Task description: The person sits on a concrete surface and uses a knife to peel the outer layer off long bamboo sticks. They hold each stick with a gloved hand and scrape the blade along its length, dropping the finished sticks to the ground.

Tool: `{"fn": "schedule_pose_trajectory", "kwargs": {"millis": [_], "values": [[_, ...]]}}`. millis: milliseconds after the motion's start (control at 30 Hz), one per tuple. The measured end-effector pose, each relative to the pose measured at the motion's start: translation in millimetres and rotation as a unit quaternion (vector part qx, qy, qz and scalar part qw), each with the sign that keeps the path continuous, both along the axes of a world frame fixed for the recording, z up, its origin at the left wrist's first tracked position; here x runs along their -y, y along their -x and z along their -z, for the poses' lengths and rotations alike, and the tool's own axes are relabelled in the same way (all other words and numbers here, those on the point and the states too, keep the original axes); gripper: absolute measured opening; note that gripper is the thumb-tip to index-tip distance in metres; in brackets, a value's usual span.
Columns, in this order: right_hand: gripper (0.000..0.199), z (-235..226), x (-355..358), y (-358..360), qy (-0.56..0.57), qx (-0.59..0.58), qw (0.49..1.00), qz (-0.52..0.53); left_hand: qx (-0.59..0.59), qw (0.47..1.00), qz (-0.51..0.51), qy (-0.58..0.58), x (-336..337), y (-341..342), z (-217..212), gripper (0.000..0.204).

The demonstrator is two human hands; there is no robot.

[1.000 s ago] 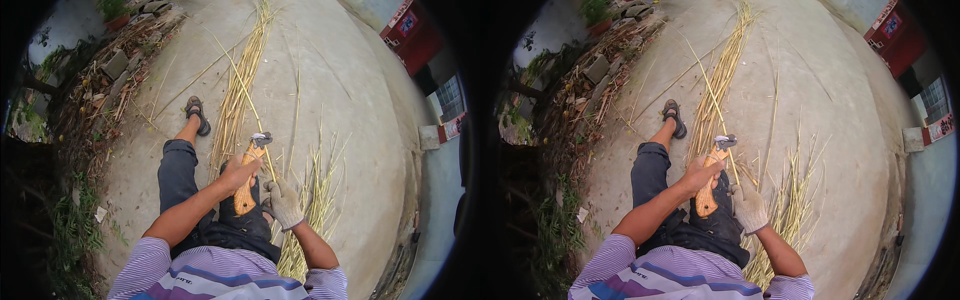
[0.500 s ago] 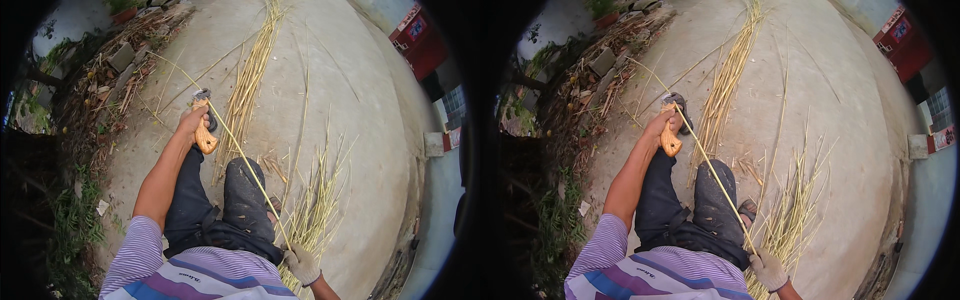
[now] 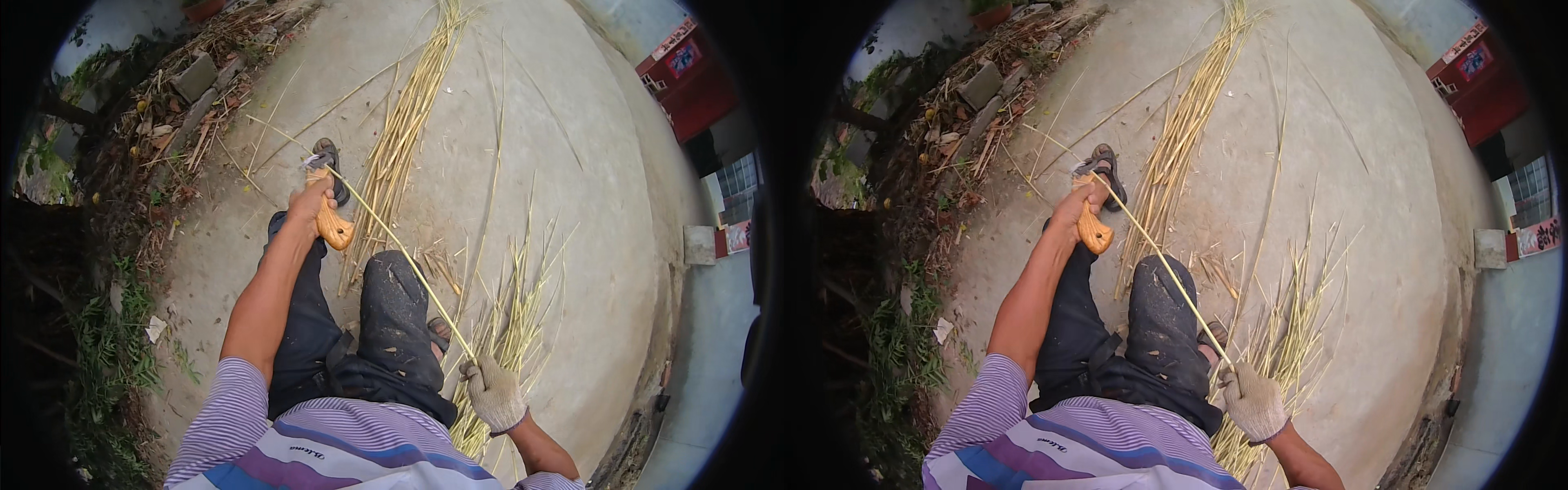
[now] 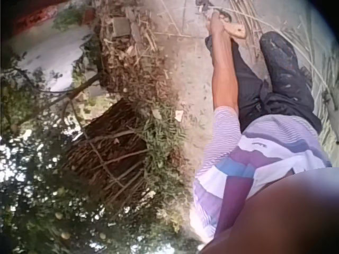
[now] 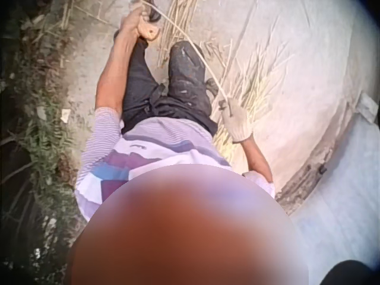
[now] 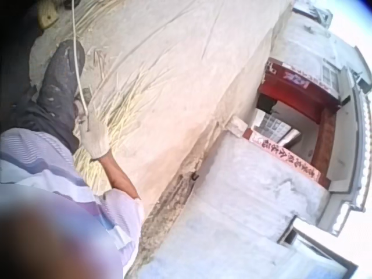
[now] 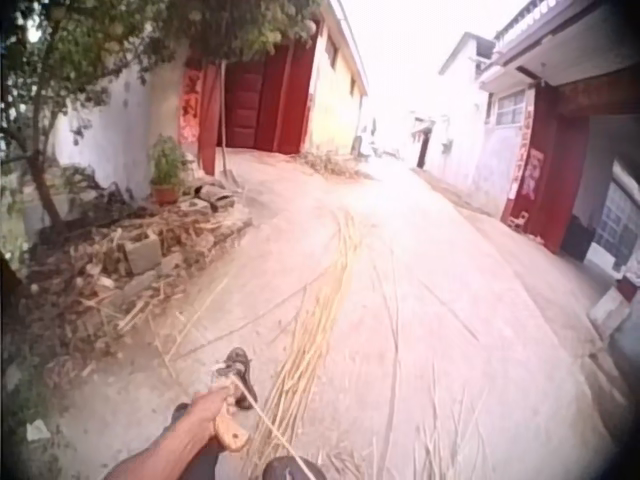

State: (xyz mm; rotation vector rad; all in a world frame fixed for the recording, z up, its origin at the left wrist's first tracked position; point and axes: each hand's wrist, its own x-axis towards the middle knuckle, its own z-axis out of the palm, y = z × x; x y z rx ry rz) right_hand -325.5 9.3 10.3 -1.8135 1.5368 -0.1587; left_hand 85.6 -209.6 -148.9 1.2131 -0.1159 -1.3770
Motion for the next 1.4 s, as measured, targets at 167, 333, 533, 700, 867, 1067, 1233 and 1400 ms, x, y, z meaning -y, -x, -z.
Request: {"fn": "schedule_pose_trajectory", "kwargs": {"millis": [167,333,533,700,867,1067,1233,1400], "values": [[0.008,-11,-77,98,0.068,-0.119,0.989,-0.047,0.082,0.988,-0.132,-0.011,25,-160,11,0.01],[0.011,-19,-150,199,0.16,-0.252,0.954,-0.014,0.126,0.973,-0.195,-0.002,11,-268,-12,0.006],[0.01,-5,-145,208,0.099,-0.306,0.945,0.063,0.108,0.992,-0.058,0.011,2,-239,10,0.011],[0.015,18,-161,212,0.007,-0.329,0.936,0.122,0.105,0.992,0.063,-0.008,-1,-120,16,0.012],[0.021,50,-240,214,-0.131,-0.339,0.911,0.195,0.087,0.983,0.164,0.004,-2,-40,7,0.015],[0.023,94,-422,211,-0.465,-0.418,0.77,0.126,0.108,0.97,0.217,-0.003,0,-6,4,0.017],[0.023,137,-407,228,-0.426,-0.394,0.806,0.117,0.143,0.959,0.242,-0.04,7,4,14,0.02],[0.024,228,-174,204,-0.187,-0.242,0.942,0.138,0.125,0.959,0.238,-0.087,17,20,46,0.02]]}}
